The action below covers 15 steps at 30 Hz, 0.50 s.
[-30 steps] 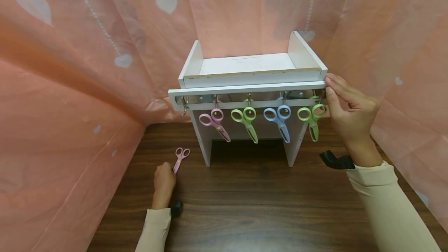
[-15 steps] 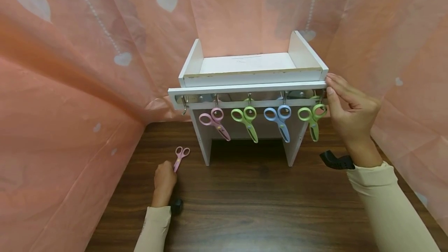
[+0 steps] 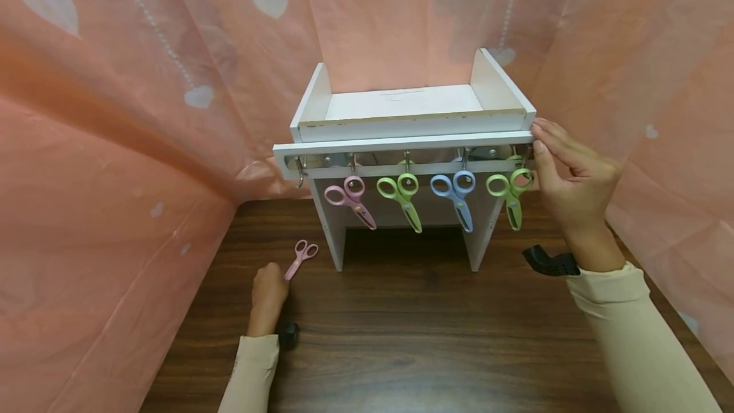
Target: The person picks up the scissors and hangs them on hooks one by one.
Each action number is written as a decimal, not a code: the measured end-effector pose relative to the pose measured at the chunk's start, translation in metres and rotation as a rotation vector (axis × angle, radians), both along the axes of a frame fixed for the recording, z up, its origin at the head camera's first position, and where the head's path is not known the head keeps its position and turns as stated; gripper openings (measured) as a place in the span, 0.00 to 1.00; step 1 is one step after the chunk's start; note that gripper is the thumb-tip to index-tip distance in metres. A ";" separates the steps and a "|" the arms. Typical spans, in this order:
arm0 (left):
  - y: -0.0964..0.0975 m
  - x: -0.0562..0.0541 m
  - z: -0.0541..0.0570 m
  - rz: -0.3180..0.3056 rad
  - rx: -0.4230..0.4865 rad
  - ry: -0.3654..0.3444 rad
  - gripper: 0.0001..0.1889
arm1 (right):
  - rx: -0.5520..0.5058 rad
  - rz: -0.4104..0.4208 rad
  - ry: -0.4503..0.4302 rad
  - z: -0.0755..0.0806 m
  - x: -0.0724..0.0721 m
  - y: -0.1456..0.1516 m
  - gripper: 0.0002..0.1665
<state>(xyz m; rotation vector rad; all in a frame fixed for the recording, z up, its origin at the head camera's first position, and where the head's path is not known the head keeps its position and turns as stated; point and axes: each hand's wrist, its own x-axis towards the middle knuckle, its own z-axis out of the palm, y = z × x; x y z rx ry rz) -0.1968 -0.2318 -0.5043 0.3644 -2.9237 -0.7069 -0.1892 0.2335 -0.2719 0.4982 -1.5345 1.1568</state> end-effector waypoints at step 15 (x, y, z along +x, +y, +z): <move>-0.004 0.000 0.003 -0.029 -0.010 -0.063 0.11 | 0.002 0.014 0.011 -0.001 -0.001 0.001 0.10</move>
